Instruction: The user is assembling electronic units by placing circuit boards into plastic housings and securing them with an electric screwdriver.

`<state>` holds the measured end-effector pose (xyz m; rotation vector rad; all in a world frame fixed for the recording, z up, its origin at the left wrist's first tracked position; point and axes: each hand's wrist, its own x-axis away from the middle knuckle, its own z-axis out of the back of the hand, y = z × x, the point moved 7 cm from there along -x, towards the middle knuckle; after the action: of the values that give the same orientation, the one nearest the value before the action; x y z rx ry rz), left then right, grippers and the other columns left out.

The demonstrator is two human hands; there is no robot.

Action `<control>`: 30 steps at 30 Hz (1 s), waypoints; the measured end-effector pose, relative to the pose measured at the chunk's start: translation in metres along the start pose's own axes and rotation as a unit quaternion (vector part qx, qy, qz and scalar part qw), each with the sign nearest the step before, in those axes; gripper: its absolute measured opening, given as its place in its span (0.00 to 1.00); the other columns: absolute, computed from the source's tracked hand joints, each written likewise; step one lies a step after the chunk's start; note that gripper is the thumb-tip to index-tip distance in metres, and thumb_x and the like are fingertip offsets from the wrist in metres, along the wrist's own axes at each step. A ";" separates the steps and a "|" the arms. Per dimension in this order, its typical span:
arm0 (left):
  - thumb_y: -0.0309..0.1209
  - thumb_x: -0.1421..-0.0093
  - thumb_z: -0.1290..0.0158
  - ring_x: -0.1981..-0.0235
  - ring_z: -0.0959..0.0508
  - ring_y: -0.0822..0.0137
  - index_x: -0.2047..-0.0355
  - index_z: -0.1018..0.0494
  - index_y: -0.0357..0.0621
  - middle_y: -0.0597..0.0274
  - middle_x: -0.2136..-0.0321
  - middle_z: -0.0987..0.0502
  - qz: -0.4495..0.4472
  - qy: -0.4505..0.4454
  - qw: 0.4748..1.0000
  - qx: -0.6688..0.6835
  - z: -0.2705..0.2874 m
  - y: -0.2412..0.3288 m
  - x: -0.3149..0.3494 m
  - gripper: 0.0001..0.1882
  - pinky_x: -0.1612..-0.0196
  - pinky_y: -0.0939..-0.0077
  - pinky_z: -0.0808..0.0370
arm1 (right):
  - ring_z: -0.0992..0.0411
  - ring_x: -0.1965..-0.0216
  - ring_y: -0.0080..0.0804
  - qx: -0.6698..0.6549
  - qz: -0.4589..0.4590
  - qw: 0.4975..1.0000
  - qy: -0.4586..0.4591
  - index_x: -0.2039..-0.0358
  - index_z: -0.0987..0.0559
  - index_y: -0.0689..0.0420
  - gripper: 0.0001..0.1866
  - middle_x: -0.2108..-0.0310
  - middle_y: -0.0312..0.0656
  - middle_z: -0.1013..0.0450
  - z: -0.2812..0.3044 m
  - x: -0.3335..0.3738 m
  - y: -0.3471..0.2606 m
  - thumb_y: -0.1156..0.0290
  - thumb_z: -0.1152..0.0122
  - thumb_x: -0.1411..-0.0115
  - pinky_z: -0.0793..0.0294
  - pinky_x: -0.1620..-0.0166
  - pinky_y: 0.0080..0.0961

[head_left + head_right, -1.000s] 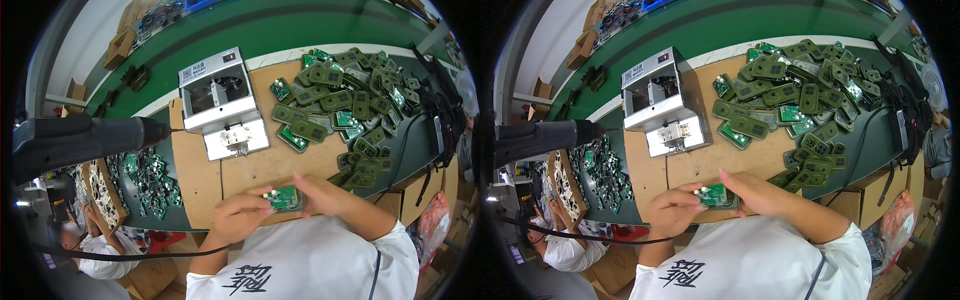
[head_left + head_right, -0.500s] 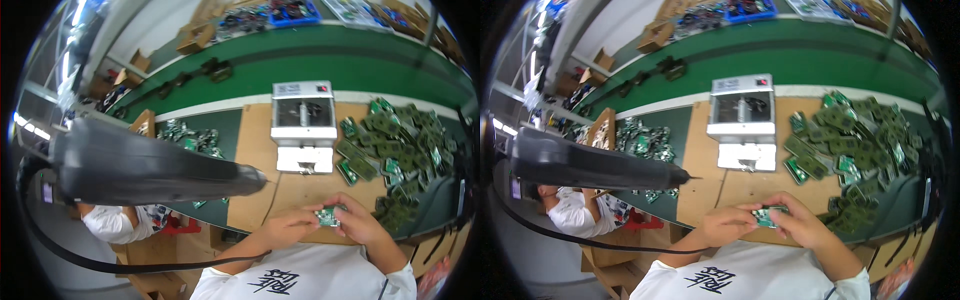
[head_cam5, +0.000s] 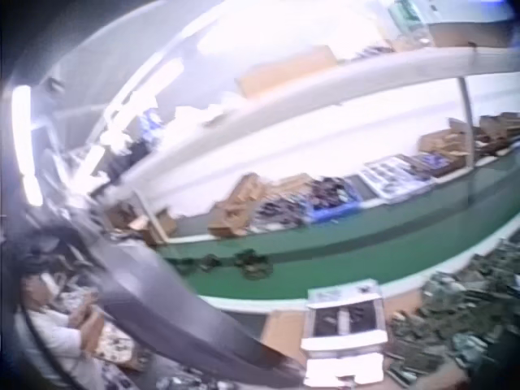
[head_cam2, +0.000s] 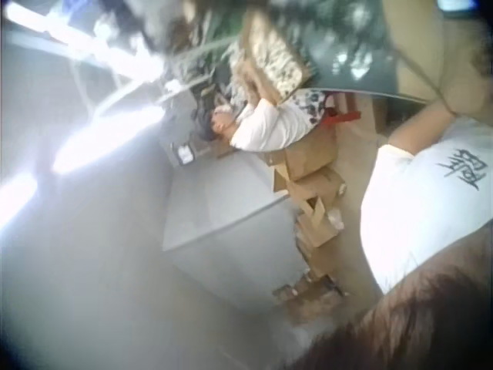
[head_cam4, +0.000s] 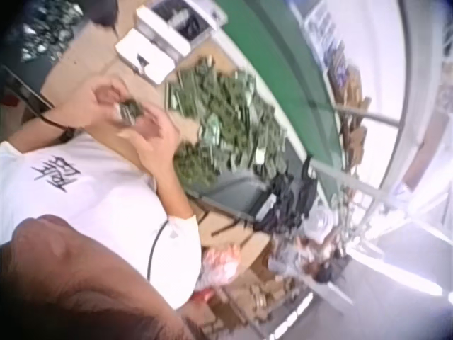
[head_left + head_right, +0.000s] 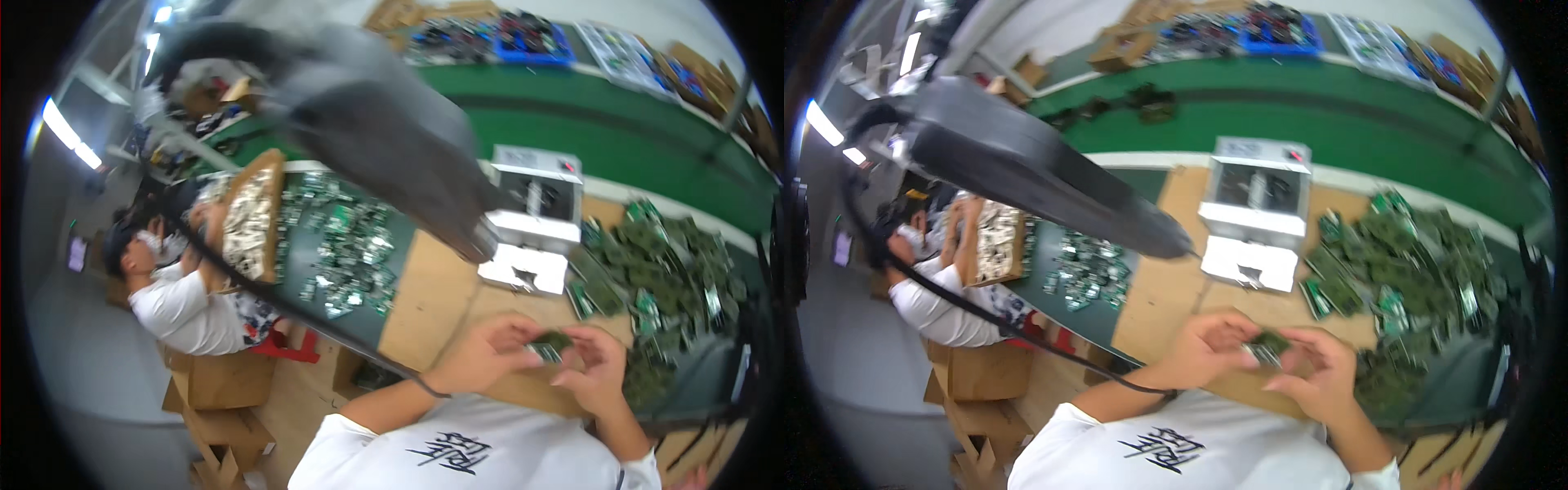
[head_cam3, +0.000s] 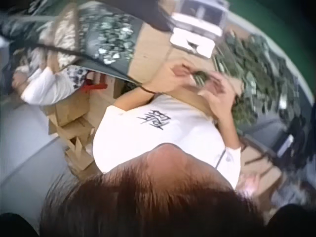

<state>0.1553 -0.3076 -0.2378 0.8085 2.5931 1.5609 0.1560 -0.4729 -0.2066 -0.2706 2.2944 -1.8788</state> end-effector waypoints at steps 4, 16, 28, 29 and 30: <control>0.19 0.49 0.37 0.52 0.25 0.68 0.52 0.30 0.35 0.56 0.55 0.27 -0.029 0.003 1.000 -0.008 -0.003 0.007 0.003 0.23 0.46 0.70 0.26 | 0.27 0.69 0.27 0.220 0.126 0.967 -0.005 0.58 0.18 0.60 0.24 0.69 0.39 0.23 -0.002 -0.015 -0.029 0.71 0.23 0.58 0.29 0.65 0.22; 0.26 0.56 0.30 0.66 0.19 0.61 0.64 0.22 0.34 0.52 0.68 0.20 -0.249 -0.016 0.884 -0.395 -0.036 0.054 0.006 0.18 0.61 0.72 0.23 | 0.24 0.68 0.31 0.201 0.155 0.967 -0.031 0.60 0.17 0.56 0.19 0.67 0.42 0.23 0.007 0.006 -0.037 0.72 0.25 0.54 0.25 0.66 0.23; 0.42 0.44 0.39 0.60 0.23 0.60 0.48 0.30 0.41 0.43 0.55 0.25 -0.318 -0.046 0.862 -0.391 -0.015 0.041 0.039 0.27 0.61 0.70 0.26 | 0.25 0.66 0.35 0.180 0.161 0.970 -0.037 0.54 0.20 0.56 0.20 0.66 0.42 0.27 0.002 0.022 -0.062 0.69 0.29 0.47 0.26 0.64 0.25; 0.32 0.46 0.40 0.68 0.24 0.59 0.60 0.29 0.40 0.48 0.65 0.25 -0.308 -0.041 0.847 -0.431 -0.037 0.056 0.029 0.16 0.66 0.69 0.27 | 0.25 0.66 0.35 0.165 0.169 0.970 -0.051 0.54 0.20 0.57 0.18 0.67 0.42 0.27 -0.001 0.023 -0.063 0.69 0.31 0.46 0.26 0.64 0.25; 0.22 0.49 0.41 0.76 0.26 0.58 0.71 0.28 0.39 0.52 0.76 0.25 -0.299 -0.033 0.827 -0.474 -0.061 0.072 0.025 0.06 0.72 0.68 0.29 | 0.26 0.67 0.36 0.145 0.177 0.971 -0.067 0.55 0.21 0.58 0.16 0.68 0.42 0.28 0.001 0.027 -0.066 0.70 0.32 0.45 0.27 0.64 0.25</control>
<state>0.1481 -0.3204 -0.1408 -0.0508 1.3933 2.1072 0.1328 -0.4926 -0.1420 0.0490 1.8053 -1.9055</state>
